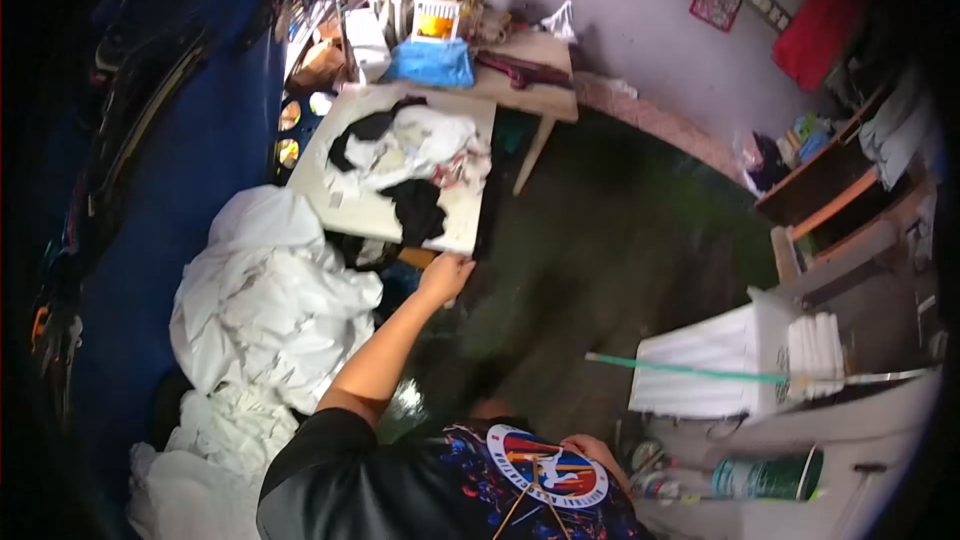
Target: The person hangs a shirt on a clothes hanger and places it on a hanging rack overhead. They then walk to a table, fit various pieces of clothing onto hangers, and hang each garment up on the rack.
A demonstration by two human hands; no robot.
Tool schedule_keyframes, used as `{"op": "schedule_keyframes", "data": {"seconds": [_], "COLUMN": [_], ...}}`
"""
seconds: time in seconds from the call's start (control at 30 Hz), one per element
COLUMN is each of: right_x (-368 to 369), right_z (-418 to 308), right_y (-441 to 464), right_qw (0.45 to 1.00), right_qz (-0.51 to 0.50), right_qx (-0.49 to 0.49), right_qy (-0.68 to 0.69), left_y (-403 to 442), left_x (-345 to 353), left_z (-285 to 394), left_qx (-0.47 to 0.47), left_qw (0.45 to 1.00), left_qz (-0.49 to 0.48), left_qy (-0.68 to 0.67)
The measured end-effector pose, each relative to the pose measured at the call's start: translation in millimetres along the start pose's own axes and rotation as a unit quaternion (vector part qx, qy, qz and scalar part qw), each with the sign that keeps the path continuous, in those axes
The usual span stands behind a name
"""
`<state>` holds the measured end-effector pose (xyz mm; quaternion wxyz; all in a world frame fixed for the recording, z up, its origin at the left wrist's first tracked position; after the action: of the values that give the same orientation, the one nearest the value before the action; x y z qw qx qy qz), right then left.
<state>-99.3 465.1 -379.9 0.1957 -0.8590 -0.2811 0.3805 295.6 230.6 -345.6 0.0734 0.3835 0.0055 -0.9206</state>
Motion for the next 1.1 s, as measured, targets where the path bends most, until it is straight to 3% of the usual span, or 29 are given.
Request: {"op": "schedule_keyframes", "data": {"seconds": [0.17, 0.27, 0.47, 0.5, 0.57, 0.67, 0.77, 0.9, 0.93, 0.97, 1.1], "right_x": [-130, -172, -207, -207, -213, -228, -259, -308, -321, -335, -393], "right_z": [-70, -136, -284, -298, -311, -316, -311, -346, -352, -364, -405], "right_y": [100, 175, 291, 306, 335, 379, 433, 506, 529, 552, 663], "right_qw": [0.992, 0.975, 0.941, 0.936, 0.942, 0.943, 0.954, 0.947, 0.959, 0.95, 0.919], "right_qz": [0.043, 0.022, -0.044, -0.05, -0.068, -0.108, -0.099, -0.072, -0.077, -0.062, -0.041], "right_qx": [-0.097, -0.184, -0.322, -0.334, -0.316, -0.298, -0.259, -0.286, -0.247, -0.281, -0.367], "right_qy": [-0.064, -0.125, -0.093, -0.098, -0.093, -0.103, -0.116, -0.126, -0.114, -0.125, -0.137], "left_y": [84, 105, 122, 127, 139, 146, 158, 197, 212, 226, 290], "left_x": [-5, -44, -46, -33, -21, -30, -76, -141, -160, -175, -207], "left_z": [-62, -71, -138, -160, -180, -205, -208, -225, -223, -221, -210], "left_qx": [-0.053, -0.068, -0.194, -0.244, -0.249, -0.32, -0.276, -0.294, -0.261, -0.228, -0.235], "left_qw": [0.994, 0.977, 0.936, 0.934, 0.944, 0.938, 0.923, 0.895, 0.89, 0.881, 0.875], "left_qz": [0.078, 0.18, 0.208, 0.15, 0.085, 0.119, 0.266, 0.329, 0.364, 0.397, 0.382], "left_qy": [0.058, 0.09, 0.209, 0.215, 0.2, 0.05, 0.038, 0.067, 0.092, 0.118, 0.184]}}
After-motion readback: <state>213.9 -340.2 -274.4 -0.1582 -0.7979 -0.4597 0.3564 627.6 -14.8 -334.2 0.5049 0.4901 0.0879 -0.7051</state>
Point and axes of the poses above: each hand's wrist, its own y-axis towards the middle knuckle, its own x-axis out of the palm, z = x × y, the point moved 10 cm from there along y, towards the middle knuckle, and after that the axes turned 2 degrees about y, right-handed, at the moved point
